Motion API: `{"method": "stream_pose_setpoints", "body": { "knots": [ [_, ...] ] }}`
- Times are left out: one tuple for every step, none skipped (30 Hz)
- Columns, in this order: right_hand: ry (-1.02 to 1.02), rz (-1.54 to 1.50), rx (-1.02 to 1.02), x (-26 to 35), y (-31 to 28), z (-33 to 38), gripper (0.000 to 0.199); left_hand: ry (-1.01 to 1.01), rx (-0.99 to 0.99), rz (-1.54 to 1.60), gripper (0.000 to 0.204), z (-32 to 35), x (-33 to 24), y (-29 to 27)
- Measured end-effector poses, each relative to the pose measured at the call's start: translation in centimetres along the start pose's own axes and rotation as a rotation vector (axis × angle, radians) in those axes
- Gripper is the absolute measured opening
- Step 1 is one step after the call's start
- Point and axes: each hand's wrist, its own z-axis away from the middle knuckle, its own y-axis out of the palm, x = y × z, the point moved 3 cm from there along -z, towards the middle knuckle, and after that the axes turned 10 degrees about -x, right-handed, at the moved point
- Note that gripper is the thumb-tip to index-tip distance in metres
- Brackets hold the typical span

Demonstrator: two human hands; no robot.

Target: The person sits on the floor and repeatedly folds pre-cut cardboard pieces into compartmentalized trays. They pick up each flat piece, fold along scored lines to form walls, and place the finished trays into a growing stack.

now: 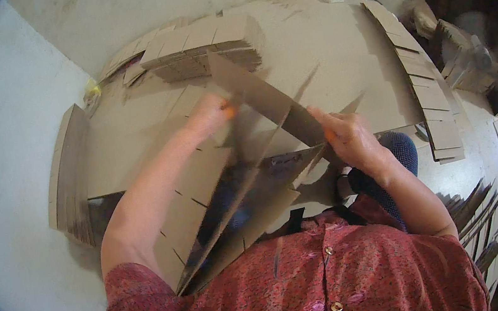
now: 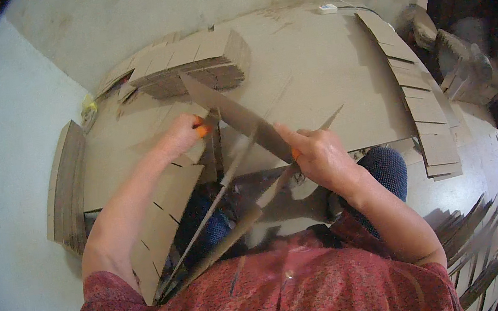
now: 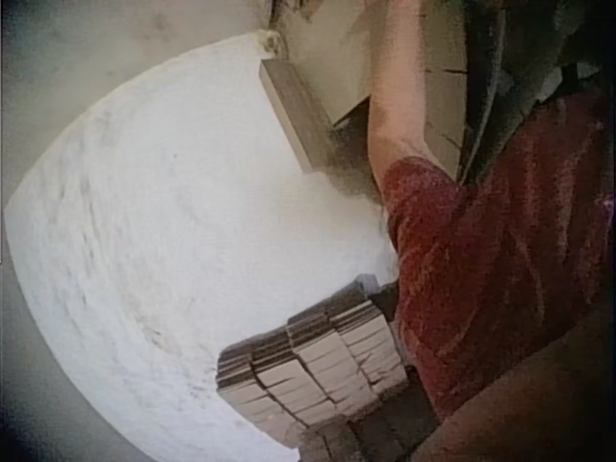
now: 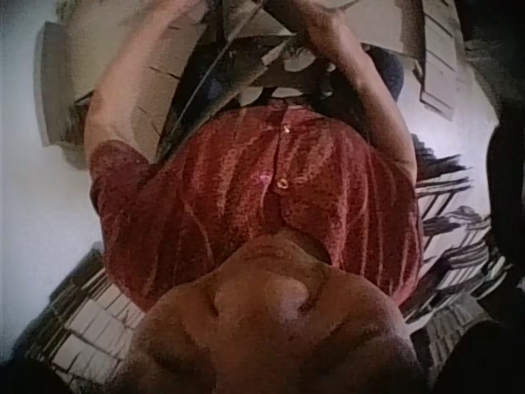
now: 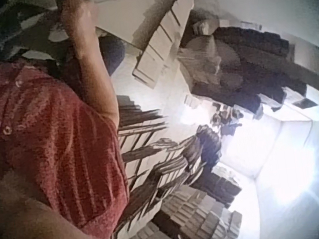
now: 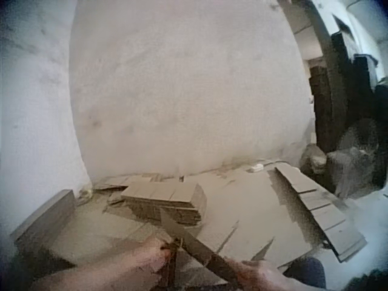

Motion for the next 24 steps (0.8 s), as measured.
{"method": "stream_pose_setpoints", "body": {
  "knots": [
    [0.005, 0.027, 0.025, 0.0, 0.1, 0.0, 0.048, 0.002, 0.089, 0.039, 0.030, 0.7, -2.6, -0.6],
    [0.010, 0.026, 0.030, -0.2, 0.1, 0.1, 0.047, -0.030, 0.071, 0.073, 0.029, 0.6, -2.1, -0.4],
    [0.016, 0.026, 0.034, -0.5, 0.0, 0.3, 0.046, -0.061, 0.054, 0.109, 0.028, 0.2, -1.2, 0.3],
    [0.023, 0.025, 0.037, -0.7, 0.0, 0.4, 0.046, -0.091, 0.039, 0.143, 0.028, 0.1, -1.3, 0.3],
    [0.050, 0.025, 0.062, -0.7, -0.1, 0.3, 0.047, -0.026, 0.053, 0.047, 0.024, -0.2, -1.4, -0.2],
    [0.076, 0.026, 0.088, -0.7, -0.3, 0.3, 0.048, -0.020, 0.045, 0.056, 0.023, -0.2, -1.6, -0.3],
    [0.106, 0.031, 0.114, -0.9, -0.6, 0.2, 0.050, -0.012, 0.040, 0.070, 0.022, -0.2, -2.0, -0.1],
    [0.140, 0.045, 0.133, -1.1, -0.9, 0.2, 0.048, -0.003, 0.035, 0.084, 0.021, -0.4, -2.4, 0.1],
    [0.175, 0.058, 0.152, -1.4, -1.2, 0.2, 0.047, -0.063, 0.053, 0.164, 0.021, -0.7, -2.8, 0.2],
    [0.201, 0.065, 0.167, -1.7, -1.4, -0.1, 0.046, -0.124, 0.062, 0.236, 0.021, -1.1, -3.3, -0.2],
    [0.219, 0.093, 0.138, -2.3, -1.7, -0.5, 0.045, -0.185, 0.072, 0.308, 0.022, -1.6, -3.6, -0.3],
    [0.238, 0.121, 0.109, -3.5, -2.2, -0.9, 0.044, -0.079, -0.019, 0.235, 0.023, -2.3, -3.9, -0.7],
    [0.265, 0.157, 0.077, -4.8, -3.0, -1.0, 0.043, 0.034, -0.102, 0.167, 0.025, -3.1, -4.1, -0.9],
    [0.198, 0.150, -0.020, -6.2, -3.2, -1.5, 0.044, 0.137, -0.196, 0.097, 0.027, -3.5, -3.8, -1.2],
    [0.261, 0.188, -0.026, -7.5, -3.6, -1.8, 0.041, -0.012, -0.219, 0.140, 0.041, -5.1, -0.2, -0.2],
    [0.332, 0.227, -0.035, -8.1, -4.3, -2.4, 0.039, 0.075, -0.323, -0.018, 0.045, -5.9, 0.1, -0.1],
    [0.317, 0.307, 0.017, -8.9, -4.3, -2.8, 0.036, 0.162, -0.425, -0.177, 0.050, -6.7, 0.4, 0.0],
    [0.303, 0.387, 0.070, -9.7, -4.1, -3.2, 0.034, 0.250, -0.527, -0.336, 0.054, -7.5, 0.6, 0.1],
    [0.285, 0.466, 0.122, -10.4, -3.8, -3.6, 0.031, 0.244, -0.509, -0.398, 0.056, -8.6, 0.9, 0.2],
    [0.291, 0.444, 0.102, -11.0, -3.9, -3.9, 0.030, 0.238, -0.492, -0.460, 0.059, -9.9, 1.3, 0.2],
    [0.297, 0.421, 0.082, -11.4, -3.9, -4.2, 0.029, 0.231, -0.475, -0.522, 0.061, -11.2, 1.6, 0.2],
    [0.306, 0.402, 0.065, -12.2, -3.9, -4.3, 0.028, 0.232, -0.501, -0.582, 0.060, -12.4, 1.8, 0.6],
    [0.311, 0.458, 0.066, -14.1, -3.9, -4.3, 0.032, 0.235, -0.530, -0.642, 0.058, -13.4, 1.6, 0.9],
    [0.317, 0.514, 0.068, -16.8, -4.0, -4.2, 0.036, 0.238, -0.559, -0.701, 0.056, -14.4, 1.4, 1.0]
  ]
}}
